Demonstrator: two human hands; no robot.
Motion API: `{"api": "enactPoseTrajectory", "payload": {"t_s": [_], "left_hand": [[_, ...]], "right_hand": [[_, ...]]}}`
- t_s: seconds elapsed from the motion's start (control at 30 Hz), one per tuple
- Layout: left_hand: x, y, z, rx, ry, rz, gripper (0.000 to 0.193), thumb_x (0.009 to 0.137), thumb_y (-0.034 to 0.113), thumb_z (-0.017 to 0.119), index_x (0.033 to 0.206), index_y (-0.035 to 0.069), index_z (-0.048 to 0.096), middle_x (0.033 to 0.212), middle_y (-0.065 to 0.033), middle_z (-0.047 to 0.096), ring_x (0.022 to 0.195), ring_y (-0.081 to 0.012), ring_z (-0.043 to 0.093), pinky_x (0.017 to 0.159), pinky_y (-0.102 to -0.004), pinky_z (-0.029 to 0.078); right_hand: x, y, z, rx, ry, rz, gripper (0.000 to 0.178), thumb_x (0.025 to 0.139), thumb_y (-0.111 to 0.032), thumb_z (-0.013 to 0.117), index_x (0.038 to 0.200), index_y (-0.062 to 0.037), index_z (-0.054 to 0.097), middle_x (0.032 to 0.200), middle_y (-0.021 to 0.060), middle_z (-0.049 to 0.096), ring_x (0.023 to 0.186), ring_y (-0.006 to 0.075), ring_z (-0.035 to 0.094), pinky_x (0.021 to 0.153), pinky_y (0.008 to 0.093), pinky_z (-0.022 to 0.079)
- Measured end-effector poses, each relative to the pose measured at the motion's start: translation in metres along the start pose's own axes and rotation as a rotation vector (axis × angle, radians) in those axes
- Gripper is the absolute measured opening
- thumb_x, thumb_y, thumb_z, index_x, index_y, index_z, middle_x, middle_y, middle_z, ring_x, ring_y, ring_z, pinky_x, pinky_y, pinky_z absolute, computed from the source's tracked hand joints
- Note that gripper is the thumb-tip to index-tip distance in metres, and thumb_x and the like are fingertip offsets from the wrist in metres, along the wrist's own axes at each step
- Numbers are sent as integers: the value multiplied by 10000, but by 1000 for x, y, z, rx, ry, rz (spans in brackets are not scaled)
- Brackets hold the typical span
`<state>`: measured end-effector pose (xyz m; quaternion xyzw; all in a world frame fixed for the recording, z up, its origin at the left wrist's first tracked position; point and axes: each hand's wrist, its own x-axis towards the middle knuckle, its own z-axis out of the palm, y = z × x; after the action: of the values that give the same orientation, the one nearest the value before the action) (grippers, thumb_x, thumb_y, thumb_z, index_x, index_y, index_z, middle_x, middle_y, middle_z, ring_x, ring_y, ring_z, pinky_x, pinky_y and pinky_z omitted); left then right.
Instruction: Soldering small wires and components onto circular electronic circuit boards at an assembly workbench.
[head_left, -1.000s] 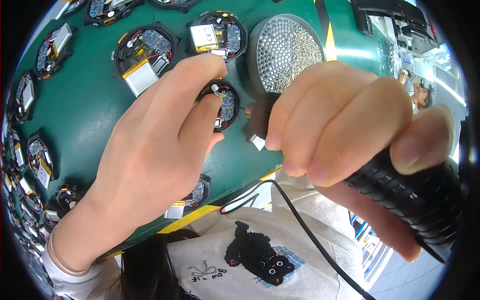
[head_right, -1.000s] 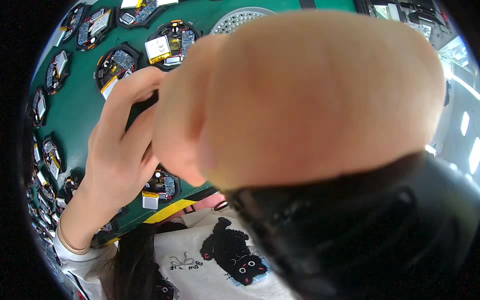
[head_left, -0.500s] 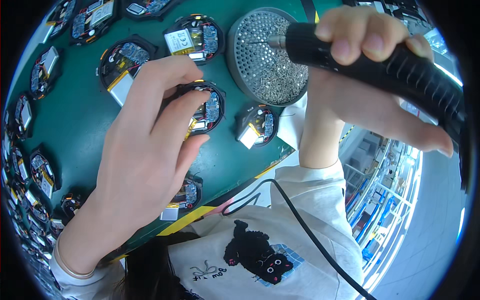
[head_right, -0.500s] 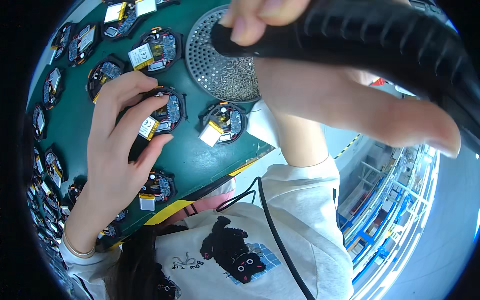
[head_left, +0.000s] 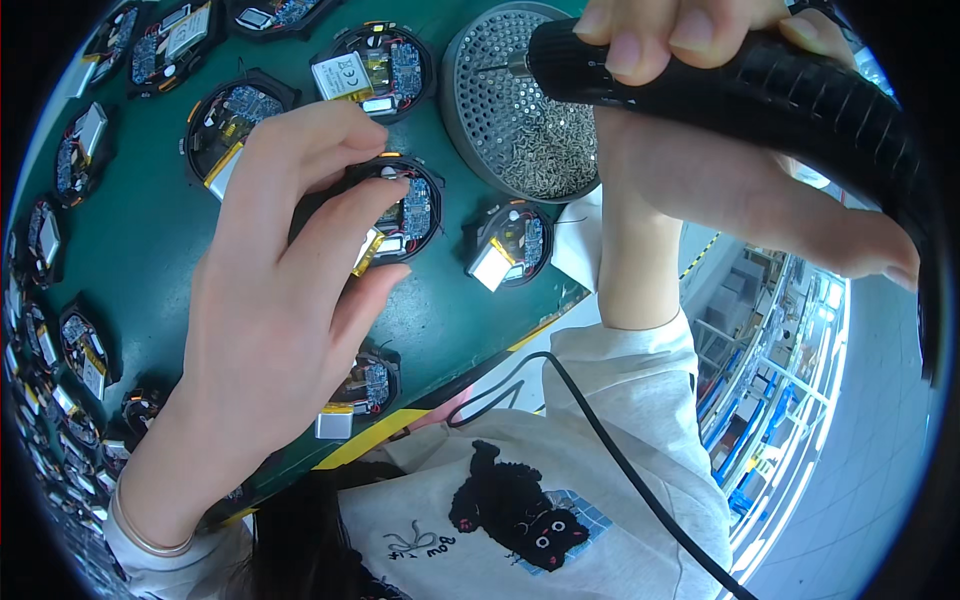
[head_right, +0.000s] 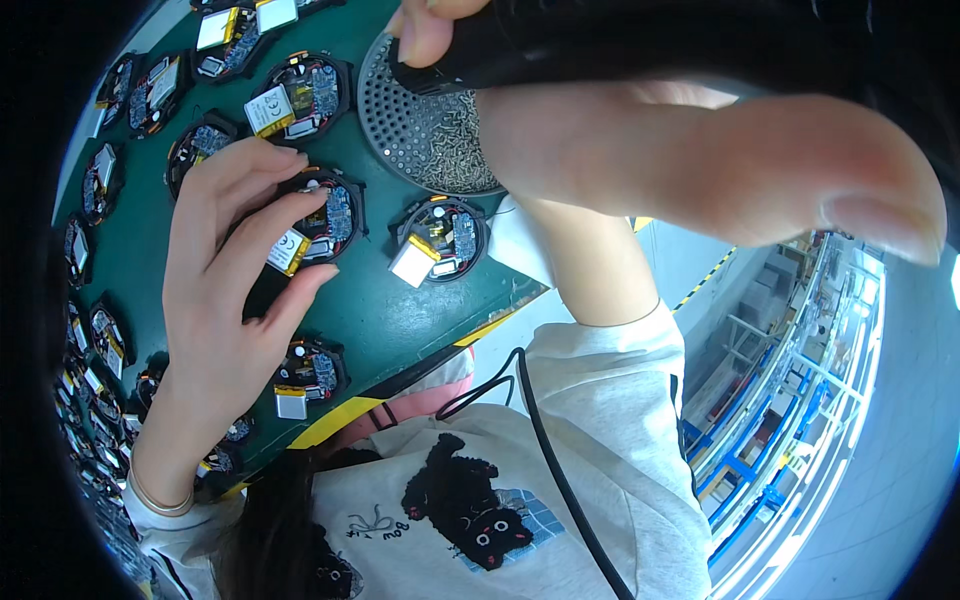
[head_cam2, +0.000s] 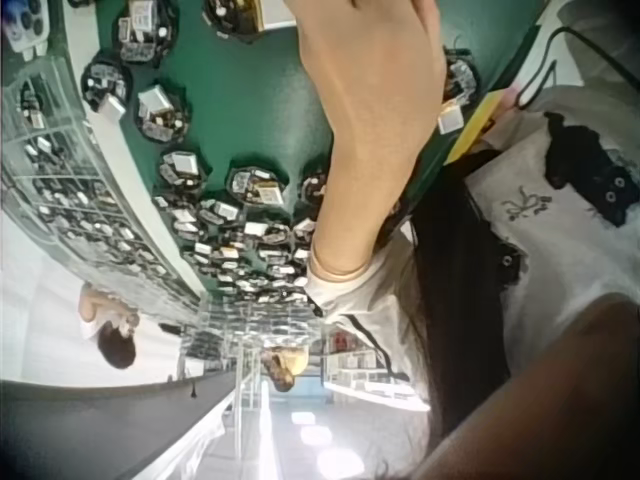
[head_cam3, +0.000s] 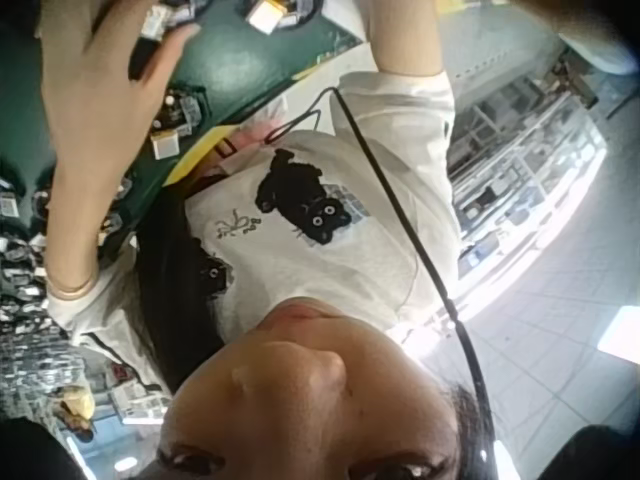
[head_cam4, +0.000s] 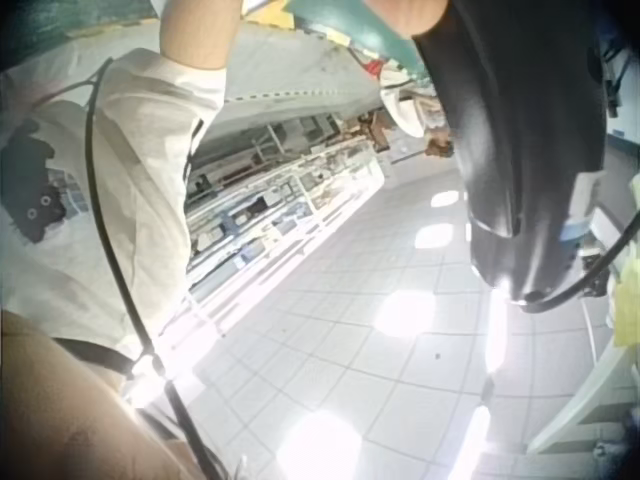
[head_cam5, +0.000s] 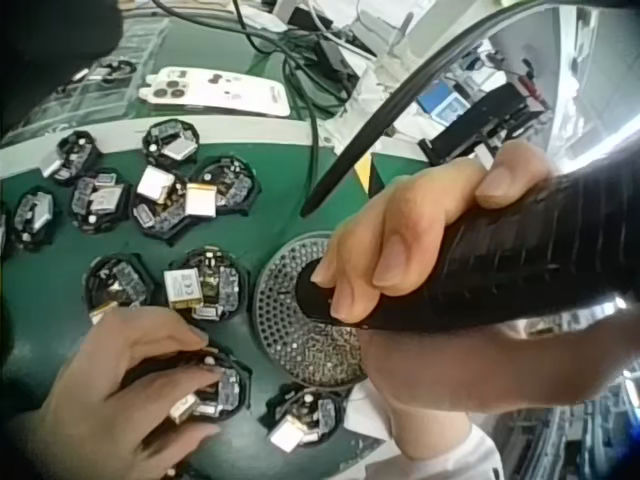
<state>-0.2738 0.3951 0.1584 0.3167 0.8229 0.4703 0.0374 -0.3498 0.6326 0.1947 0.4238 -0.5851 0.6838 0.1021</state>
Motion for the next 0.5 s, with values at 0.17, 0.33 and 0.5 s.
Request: {"api": "enactPoseTrajectory", "payload": {"t_s": [0.17, 0.33, 0.5], "left_hand": [[0, 1, 1, -19, 16, -20, 441, 610, -55, 768, 1029, -29, 632, 1228, -158, 493, 1112, -294, 565, 917, -369, 491], [1, 3, 4, -69, 14, -34, 399, 621, -40, 773, 992, -37, 628, 1232, -167, 478, 1106, -304, 579, 920, -379, 484], [2, 4, 3, -68, 12, -32, 389, 626, -28, 778, 988, -37, 632, 1228, -167, 482, 1105, -298, 580, 914, -377, 484]], "right_hand": [[-2, -19, -22, 91, -202, 78, 1006, 646, -916, 475, 1205, -88, 593, 972, 78, 610, 809, 221, 605, 724, 395, 489], [-13, -36, 3, 210, -123, 126, 866, 769, -749, 575, 1225, -18, 486, 927, 60, 553, 699, 180, 562, 622, 359, 480], [-5, -20, 16, 208, -350, 120, 914, 762, -726, 609, 1316, -36, 380, 994, 81, 544, 703, 195, 569, 599, 362, 499]]}}
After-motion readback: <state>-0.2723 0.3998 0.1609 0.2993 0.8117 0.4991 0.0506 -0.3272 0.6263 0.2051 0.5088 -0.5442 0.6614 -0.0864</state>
